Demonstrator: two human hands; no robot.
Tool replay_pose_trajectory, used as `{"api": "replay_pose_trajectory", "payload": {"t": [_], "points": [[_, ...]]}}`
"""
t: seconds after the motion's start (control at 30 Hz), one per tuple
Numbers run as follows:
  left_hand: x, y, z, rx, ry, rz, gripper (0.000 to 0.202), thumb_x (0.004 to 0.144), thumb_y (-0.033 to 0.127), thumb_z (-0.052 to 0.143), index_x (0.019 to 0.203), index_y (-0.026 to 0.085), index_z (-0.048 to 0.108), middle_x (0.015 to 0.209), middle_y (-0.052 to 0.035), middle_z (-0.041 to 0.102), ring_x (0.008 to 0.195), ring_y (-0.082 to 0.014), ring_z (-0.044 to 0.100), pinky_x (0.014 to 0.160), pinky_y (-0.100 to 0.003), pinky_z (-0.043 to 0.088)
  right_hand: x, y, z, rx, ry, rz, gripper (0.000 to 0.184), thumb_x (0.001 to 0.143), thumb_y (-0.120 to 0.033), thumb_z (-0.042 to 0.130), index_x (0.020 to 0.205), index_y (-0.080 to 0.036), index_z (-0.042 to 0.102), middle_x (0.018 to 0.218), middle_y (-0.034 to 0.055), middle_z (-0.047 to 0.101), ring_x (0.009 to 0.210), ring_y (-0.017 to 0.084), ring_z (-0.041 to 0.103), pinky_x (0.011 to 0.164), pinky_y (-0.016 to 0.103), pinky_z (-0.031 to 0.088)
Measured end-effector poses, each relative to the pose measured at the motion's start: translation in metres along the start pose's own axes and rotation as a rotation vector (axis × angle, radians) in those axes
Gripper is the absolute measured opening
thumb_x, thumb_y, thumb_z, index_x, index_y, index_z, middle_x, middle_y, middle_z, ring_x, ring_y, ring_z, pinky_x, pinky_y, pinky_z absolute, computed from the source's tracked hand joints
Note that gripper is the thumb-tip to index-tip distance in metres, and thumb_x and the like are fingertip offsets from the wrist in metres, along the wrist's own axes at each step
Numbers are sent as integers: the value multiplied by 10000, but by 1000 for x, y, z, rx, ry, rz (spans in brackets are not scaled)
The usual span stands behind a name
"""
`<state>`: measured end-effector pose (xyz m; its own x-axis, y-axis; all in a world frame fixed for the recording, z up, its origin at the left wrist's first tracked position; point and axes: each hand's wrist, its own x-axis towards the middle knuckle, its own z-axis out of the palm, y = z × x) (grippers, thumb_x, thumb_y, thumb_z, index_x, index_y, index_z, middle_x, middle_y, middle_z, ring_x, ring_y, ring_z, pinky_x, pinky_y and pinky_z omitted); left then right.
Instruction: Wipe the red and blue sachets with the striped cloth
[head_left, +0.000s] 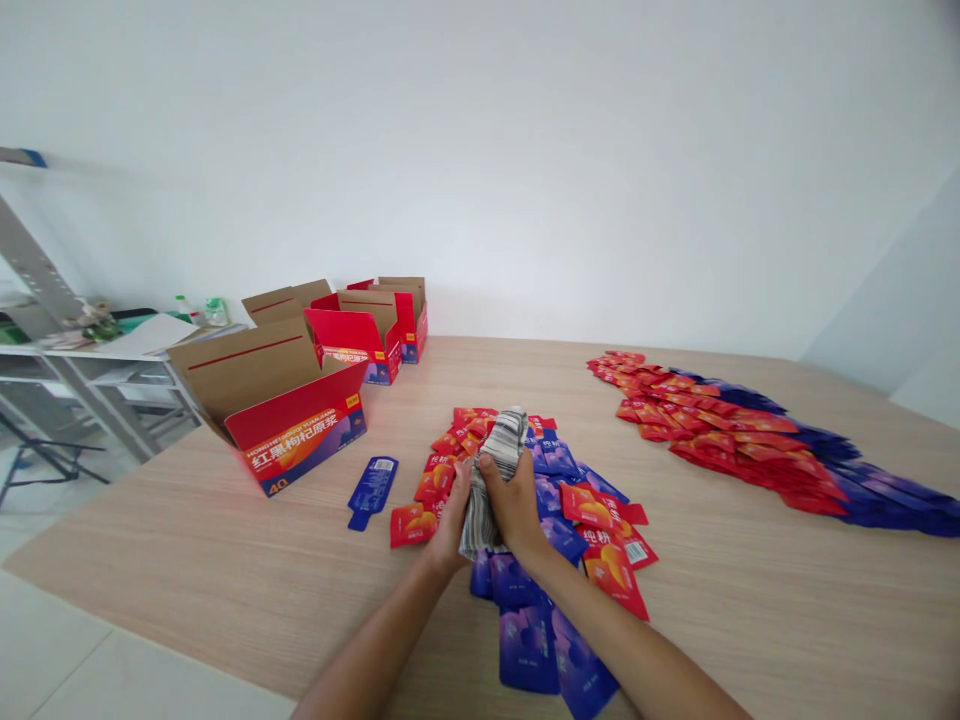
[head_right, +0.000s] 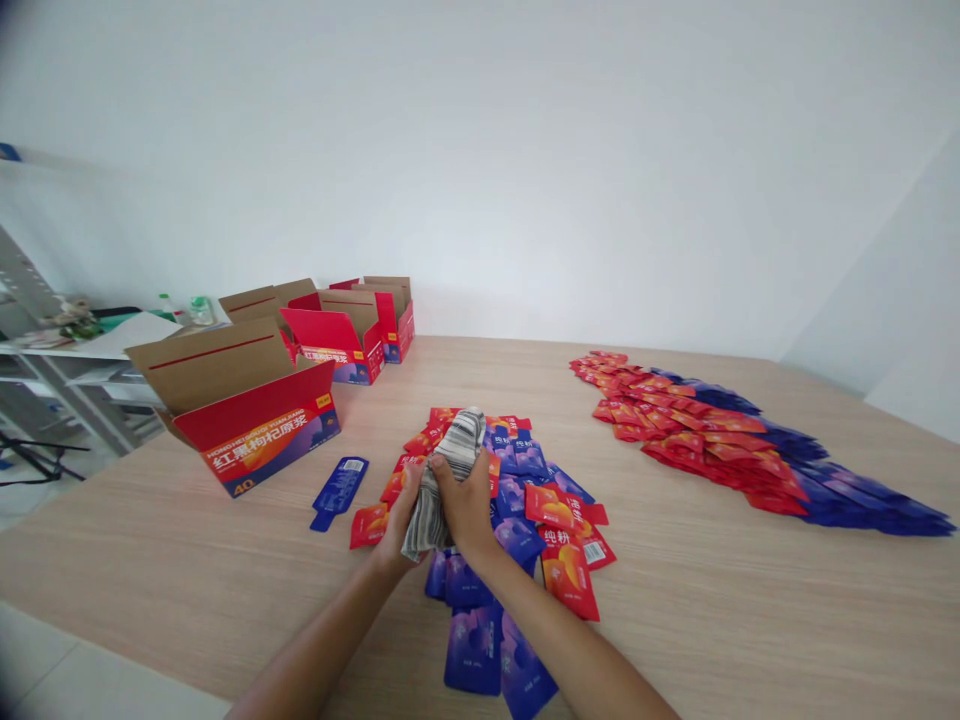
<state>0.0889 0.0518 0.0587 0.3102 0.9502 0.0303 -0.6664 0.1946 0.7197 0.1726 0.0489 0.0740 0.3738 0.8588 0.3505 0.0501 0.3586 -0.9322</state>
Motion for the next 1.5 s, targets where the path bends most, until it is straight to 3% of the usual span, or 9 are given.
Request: {"api": "replay_pose_trajectory", "payload": {"t": [0.23,0.4,0.6,0.8,0.97,1.1,1.2,1.37,1.5], "points": [[-6,8,13,45,-101,101,460,829,517,725,1177,216,729,1215,-77,730,1347,-288,543,1129,-382,436,18,1,-8,138,9,85,457,798,-562,737,1043,-190,635,903,35,713,787,200,644,732,334,527],[-10,17,19,48,-155,45,445,802,390,785,1193,189,718,1102,-99,764,1171,-310,668,1002,-400,518,24,-4,-13,220,-46,90,433,741,-517,807,982,-187,665,830,15,712,693,167,624,660,300,517],[-8,17,19,64,-197,-46,434,733,453,833,1040,157,754,963,-99,774,1012,-295,721,911,-380,546,33,-22,-23,125,-23,29,407,724,-510,813,939,-186,695,827,25,735,708,183,645,672,305,522],[-4,8,16,8,-185,-69,383,754,474,811,943,146,757,921,-98,780,981,-288,727,939,-394,537,38,-30,-29,19,-48,-47,370,797,-537,743,900,-182,710,817,26,738,734,205,650,689,307,507],[-2,5,15,-174,-58,-125,346,794,424,771,991,141,752,1006,-105,785,1061,-301,710,1015,-429,510,45,-24,-35,15,81,-69,424,881,-564,648,1071,-186,674,1013,63,738,918,242,664,832,365,509],[-1,18,11,-264,-49,-197,499,880,511,640,1183,120,698,1144,-144,755,1132,-330,685,1044,-478,493,40,-17,-32,-224,-109,-175,409,854,-527,689,1093,-196,649,1058,81,704,971,265,645,915,420,492],[1,29,6,-283,-40,-200,586,896,556,585,1283,122,649,1176,-149,745,1136,-342,683,1044,-491,492,22,-9,-18,-294,-257,-217,511,865,-494,685,1274,-209,578,1244,109,635,1163,286,588,1038,457,451],[5,37,0,-323,61,-105,610,939,557,496,1373,141,594,1201,-143,738,1130,-328,689,1054,-490,485,-5,2,-1,-406,-259,-229,859,834,-507,728,1522,-196,319,1455,161,453,1399,324,400,1179,511,329],[4,38,1,-341,102,-125,714,974,634,342,1404,111,571,1216,-173,729,1145,-341,681,1080,-509,459,-8,9,-2,-544,-272,-308,934,862,-544,694,1568,-167,215,1514,199,380,1454,352,326,1185,556,322]]}}
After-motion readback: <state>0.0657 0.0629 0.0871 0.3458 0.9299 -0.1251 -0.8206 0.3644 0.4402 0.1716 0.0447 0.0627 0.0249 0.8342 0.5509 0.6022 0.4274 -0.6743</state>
